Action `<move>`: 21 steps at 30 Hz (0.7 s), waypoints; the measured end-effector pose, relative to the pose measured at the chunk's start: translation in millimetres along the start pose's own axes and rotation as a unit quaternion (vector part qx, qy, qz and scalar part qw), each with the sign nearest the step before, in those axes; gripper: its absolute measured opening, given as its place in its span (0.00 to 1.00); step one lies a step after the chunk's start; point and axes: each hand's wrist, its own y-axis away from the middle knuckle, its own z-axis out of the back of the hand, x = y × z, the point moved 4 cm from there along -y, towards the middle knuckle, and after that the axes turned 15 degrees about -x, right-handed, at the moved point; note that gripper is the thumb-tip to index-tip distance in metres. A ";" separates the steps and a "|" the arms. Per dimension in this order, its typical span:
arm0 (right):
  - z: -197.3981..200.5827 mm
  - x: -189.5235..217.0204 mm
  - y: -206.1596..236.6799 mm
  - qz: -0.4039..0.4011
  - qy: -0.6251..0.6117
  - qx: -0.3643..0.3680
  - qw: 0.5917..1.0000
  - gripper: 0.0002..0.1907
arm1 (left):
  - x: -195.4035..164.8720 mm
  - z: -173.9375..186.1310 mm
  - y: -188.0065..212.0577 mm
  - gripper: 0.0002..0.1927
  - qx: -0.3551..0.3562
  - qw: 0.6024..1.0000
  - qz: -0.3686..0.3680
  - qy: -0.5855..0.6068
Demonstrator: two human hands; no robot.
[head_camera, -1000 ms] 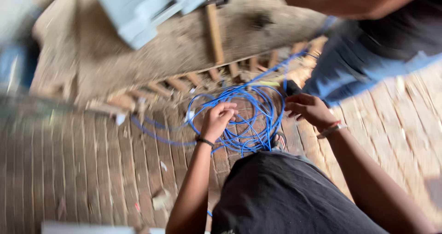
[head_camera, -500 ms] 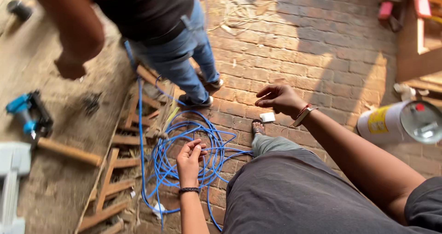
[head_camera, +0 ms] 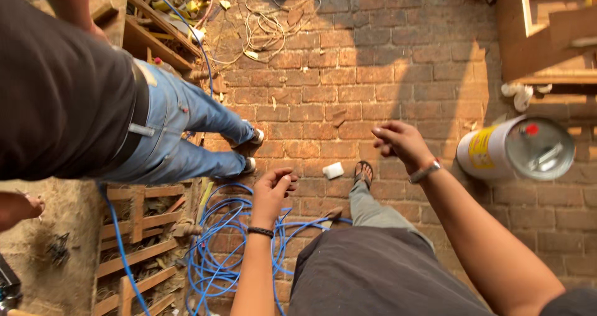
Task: The person sits on the floor with an inverted wooden chair frame over their lap and hammers nails along the rail to secure the red webbing upholstery. They then stand, place the hammer on a workbench, and pick up nails from the bench near a nail gun case.
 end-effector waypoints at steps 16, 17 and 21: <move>88.0 166.1 -132.9 0.067 -0.019 0.033 0.997 0.11 | -194.0 -207.2 -128.4 0.14 0.046 0.981 -0.146 -0.117; 77.7 184.6 -127.6 0.111 -0.030 0.041 0.993 0.11 | -198.7 -208.8 -134.4 0.14 0.053 0.983 -0.149 -0.093; 79.1 300.8 -89.6 0.365 -0.056 0.065 0.927 0.10 | -207.8 -202.0 -161.9 0.14 0.052 0.979 -0.163 -0.108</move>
